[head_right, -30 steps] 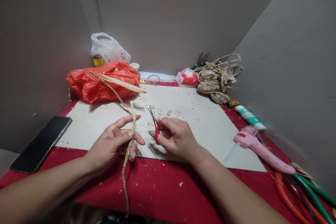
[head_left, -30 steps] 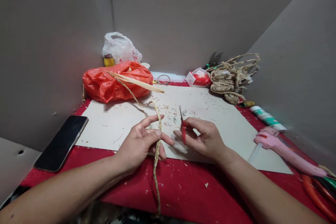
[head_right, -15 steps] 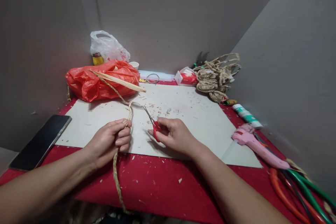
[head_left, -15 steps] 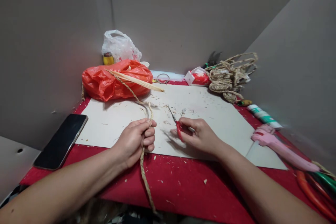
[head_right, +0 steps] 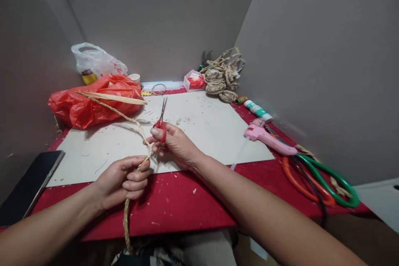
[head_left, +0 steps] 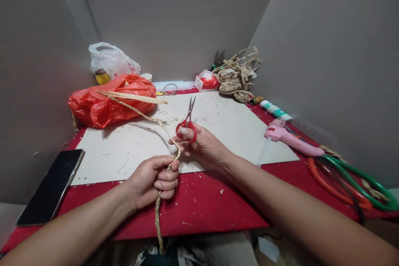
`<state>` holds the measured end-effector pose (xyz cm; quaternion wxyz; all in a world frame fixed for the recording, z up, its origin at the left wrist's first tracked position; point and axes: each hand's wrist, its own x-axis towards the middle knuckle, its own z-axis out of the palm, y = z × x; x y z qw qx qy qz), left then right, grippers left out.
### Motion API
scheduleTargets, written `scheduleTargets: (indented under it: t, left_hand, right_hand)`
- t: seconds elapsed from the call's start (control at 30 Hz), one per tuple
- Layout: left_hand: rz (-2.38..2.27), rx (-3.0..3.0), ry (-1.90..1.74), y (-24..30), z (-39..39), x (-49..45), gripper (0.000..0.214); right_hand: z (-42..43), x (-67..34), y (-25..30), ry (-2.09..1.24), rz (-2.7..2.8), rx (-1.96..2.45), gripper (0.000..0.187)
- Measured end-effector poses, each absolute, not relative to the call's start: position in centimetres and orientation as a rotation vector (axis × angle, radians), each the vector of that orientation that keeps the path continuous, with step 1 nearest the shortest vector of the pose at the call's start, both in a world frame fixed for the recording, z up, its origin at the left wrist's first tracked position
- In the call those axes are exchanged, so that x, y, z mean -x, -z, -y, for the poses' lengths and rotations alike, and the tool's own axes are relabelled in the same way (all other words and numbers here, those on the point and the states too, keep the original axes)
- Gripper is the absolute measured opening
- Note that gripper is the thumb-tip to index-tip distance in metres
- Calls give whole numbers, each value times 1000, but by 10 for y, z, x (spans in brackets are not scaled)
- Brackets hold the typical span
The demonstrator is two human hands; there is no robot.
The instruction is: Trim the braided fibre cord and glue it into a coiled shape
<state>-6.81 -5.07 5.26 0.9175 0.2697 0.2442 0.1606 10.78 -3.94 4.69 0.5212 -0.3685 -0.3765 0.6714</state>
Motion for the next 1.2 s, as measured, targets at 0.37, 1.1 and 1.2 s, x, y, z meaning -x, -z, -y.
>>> scheduleTargets:
  t: [0.37,1.1,1.2]
  left_hand:
    - [-715,-933,-521,-47,58,58,16]
    - [-724,-1104,-837,-60,57,72,27]
    - [-715,-1073,-873,-64,51,77,30]
  right_hand:
    - [48,-96,-44,-1524,916,984,39]
    - [43,-128,-70,-1065,1575,1222,32]
    - [41,-129,-64,-834,1950,1255,31]
